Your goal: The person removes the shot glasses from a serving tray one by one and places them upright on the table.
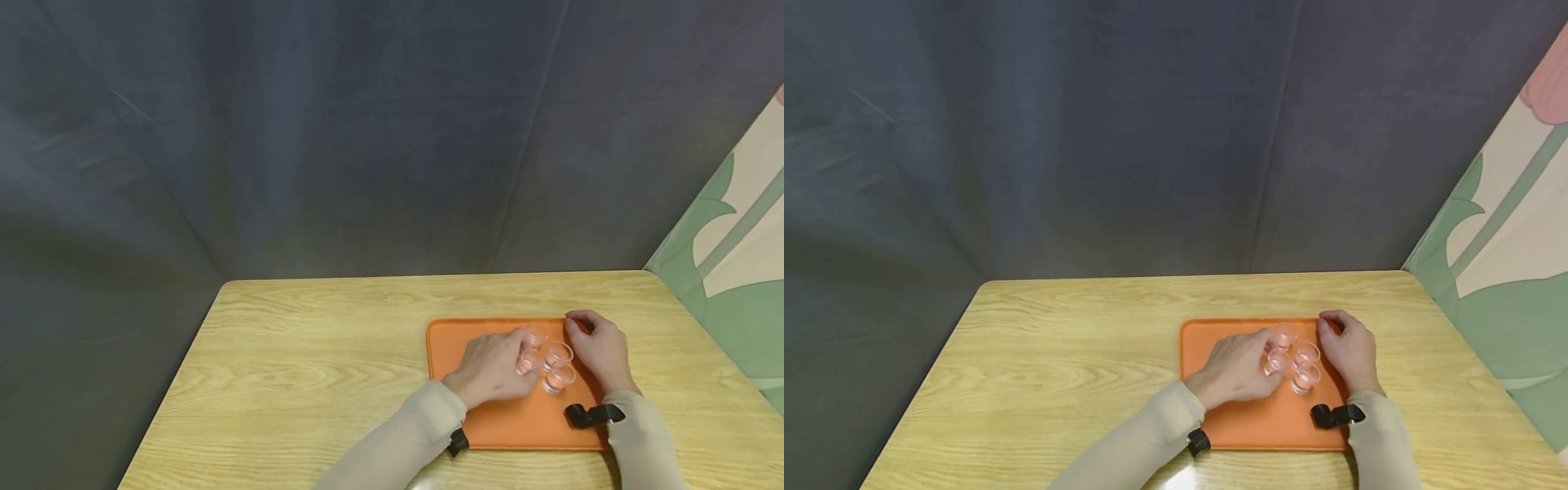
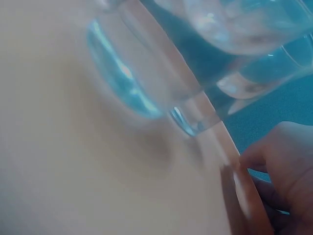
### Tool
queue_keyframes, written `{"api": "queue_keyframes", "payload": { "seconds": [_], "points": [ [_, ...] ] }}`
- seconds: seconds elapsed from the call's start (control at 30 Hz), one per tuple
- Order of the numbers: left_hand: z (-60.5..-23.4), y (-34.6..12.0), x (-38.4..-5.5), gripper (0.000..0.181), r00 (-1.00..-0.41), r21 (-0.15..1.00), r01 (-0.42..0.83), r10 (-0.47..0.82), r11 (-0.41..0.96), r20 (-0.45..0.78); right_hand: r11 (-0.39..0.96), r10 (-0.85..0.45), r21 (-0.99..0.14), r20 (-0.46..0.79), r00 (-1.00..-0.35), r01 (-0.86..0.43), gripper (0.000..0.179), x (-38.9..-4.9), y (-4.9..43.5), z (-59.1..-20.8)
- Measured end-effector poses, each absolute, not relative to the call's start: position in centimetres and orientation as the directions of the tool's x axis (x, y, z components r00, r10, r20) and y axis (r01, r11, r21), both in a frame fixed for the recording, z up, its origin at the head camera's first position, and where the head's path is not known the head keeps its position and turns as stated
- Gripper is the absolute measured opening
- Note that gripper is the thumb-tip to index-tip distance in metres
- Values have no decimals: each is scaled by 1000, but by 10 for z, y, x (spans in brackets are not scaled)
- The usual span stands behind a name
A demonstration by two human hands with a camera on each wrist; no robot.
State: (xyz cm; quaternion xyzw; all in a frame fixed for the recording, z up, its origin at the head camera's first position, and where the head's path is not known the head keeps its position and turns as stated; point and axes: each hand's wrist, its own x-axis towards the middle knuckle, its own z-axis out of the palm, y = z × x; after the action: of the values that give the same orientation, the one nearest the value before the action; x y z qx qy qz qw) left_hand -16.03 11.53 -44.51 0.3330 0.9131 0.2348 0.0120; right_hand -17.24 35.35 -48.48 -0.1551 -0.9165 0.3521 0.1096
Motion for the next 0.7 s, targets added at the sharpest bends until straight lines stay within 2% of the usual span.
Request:
{"api": "queue_keyframes", "payload": {
  "seconds": [0.13, 0.27, 0.47, 0.7],
  "points": [
    [-443, 100, -158, 27, -791, 524, 568, 597, 634, 134, 701, 361, -678, 74, -930, 219, 40, -172, 354, -485],
    [-438, 80, -156, 32, -797, 590, 558, 575, 583, 186, 694, 360, -684, 61, -931, 224, 41, -172, 356, -485],
    [-431, 40, -156, 32, -796, 575, 594, 516, 563, 317, 697, 372, -679, 66, -926, 231, 41, -171, 358, -486],
    [-422, -22, -167, 31, -871, 659, 483, 396, 576, 291, 713, 361, -666, 84, -929, 217, 41, -172, 356, -488]
  ]
}}
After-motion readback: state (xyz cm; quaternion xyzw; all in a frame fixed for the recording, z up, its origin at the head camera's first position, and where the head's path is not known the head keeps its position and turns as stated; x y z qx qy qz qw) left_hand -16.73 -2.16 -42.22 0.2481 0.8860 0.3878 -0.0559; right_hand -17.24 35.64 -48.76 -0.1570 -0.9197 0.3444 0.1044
